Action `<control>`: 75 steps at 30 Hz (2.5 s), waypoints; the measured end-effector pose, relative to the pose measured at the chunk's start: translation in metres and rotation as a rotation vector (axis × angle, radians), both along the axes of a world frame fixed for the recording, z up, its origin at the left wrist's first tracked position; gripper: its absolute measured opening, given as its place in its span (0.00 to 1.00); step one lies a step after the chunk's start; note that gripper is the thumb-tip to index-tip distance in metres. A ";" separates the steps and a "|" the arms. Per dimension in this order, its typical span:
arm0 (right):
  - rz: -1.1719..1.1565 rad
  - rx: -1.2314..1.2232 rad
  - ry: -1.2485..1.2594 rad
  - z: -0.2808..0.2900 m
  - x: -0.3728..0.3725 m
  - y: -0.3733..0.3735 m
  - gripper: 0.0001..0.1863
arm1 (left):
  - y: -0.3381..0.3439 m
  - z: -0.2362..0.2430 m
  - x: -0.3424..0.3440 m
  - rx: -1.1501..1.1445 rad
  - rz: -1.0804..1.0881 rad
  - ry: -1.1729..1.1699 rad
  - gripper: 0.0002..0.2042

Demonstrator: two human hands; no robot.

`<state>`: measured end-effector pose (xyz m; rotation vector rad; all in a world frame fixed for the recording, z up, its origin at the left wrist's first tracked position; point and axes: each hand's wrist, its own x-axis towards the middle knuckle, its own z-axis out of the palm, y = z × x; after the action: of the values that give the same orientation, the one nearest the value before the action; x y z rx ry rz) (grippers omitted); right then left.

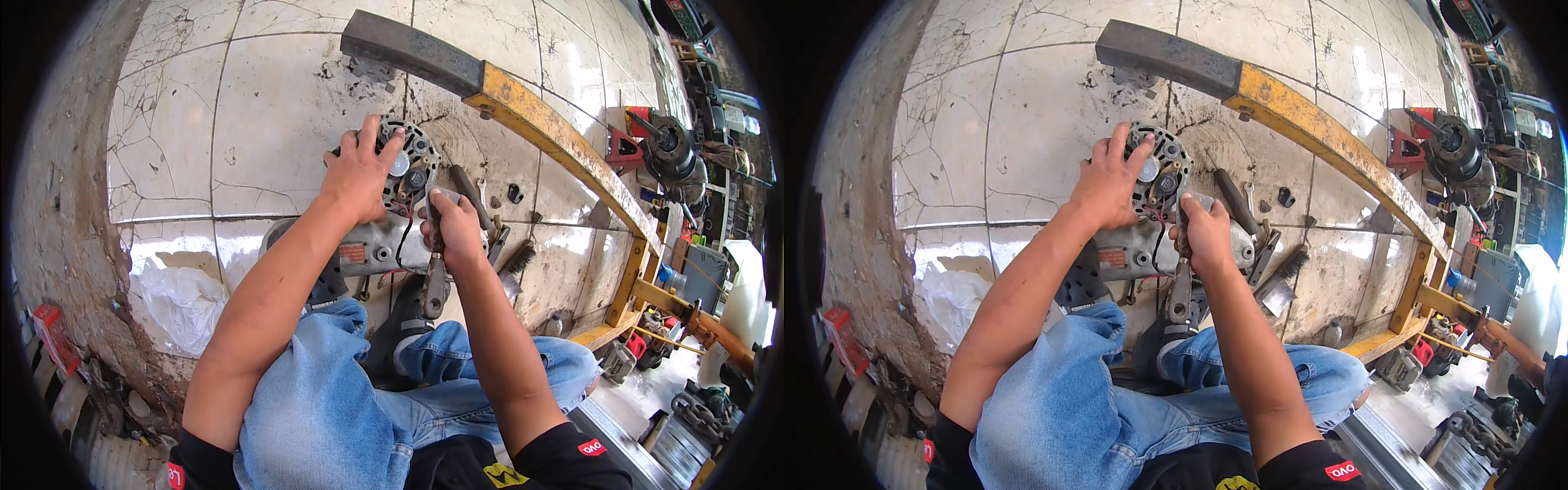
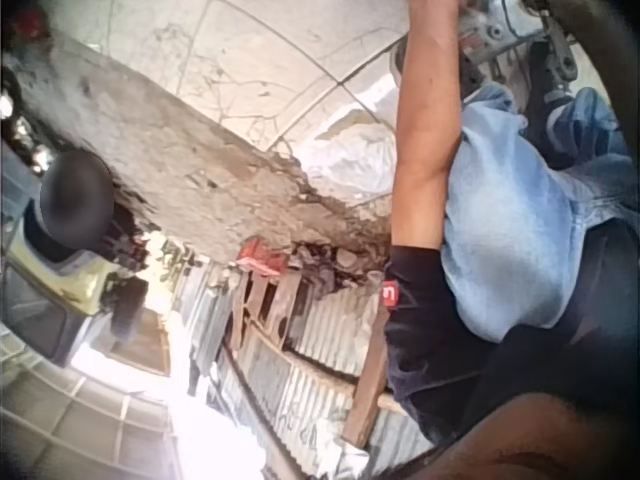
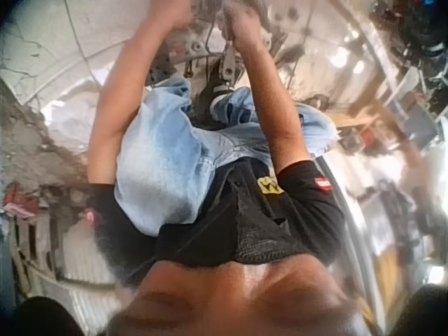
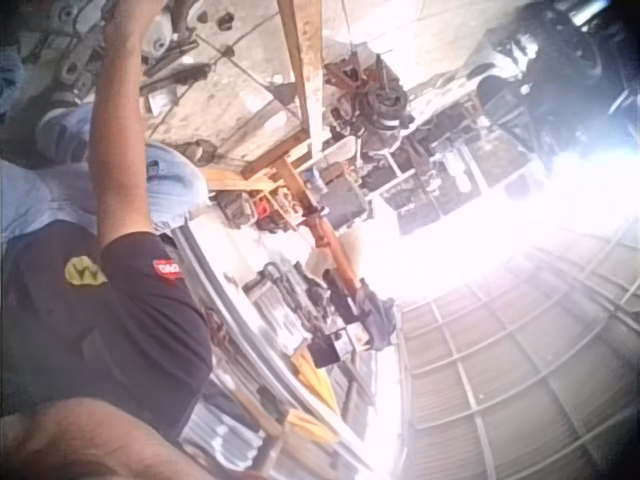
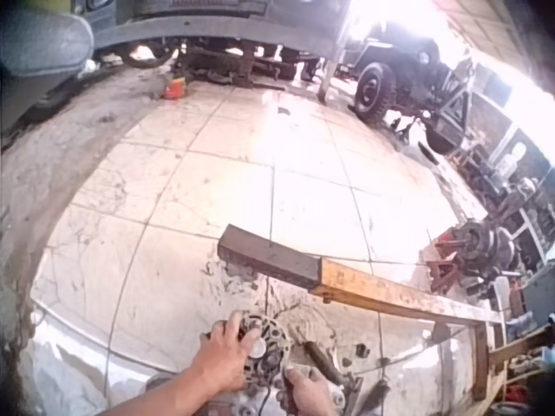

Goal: The person sits on the floor and uses a hammer and a metal rod to tap and adjust a circular motor component. They repeatedly strike the component to loosen or align internal parts while holding it steady with the other hand.

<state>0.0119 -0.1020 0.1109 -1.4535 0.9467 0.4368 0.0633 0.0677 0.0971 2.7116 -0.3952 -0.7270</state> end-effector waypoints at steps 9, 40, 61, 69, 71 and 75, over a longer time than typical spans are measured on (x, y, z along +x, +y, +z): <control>-0.002 0.019 0.004 -0.001 0.001 -0.003 0.10 | 0.001 -0.006 -0.003 -0.032 0.023 -0.062 0.58; -0.020 0.004 -0.032 -0.004 0.009 -0.007 0.10 | 0.000 -0.001 0.002 -0.016 0.005 -0.002 0.59; -0.035 0.040 -0.032 -0.003 0.004 -0.008 0.12 | 0.002 -0.006 0.001 -0.010 -0.025 -0.025 0.59; -0.026 0.009 -0.042 -0.008 0.010 -0.008 0.12 | 0.001 0.002 0.002 -0.010 -0.027 0.017 0.57; -0.007 0.026 -0.017 -0.004 0.002 -0.005 0.11 | 0.003 -0.001 0.004 -0.008 -0.023 -0.013 0.58; -0.017 0.003 -0.078 -0.008 0.021 -0.008 0.09 | 0.002 0.000 0.003 -0.024 -0.019 -0.001 0.58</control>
<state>0.0325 -0.1100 0.1030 -1.4489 0.8950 0.3658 0.0662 0.0694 0.0972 2.6896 -0.4282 -0.7216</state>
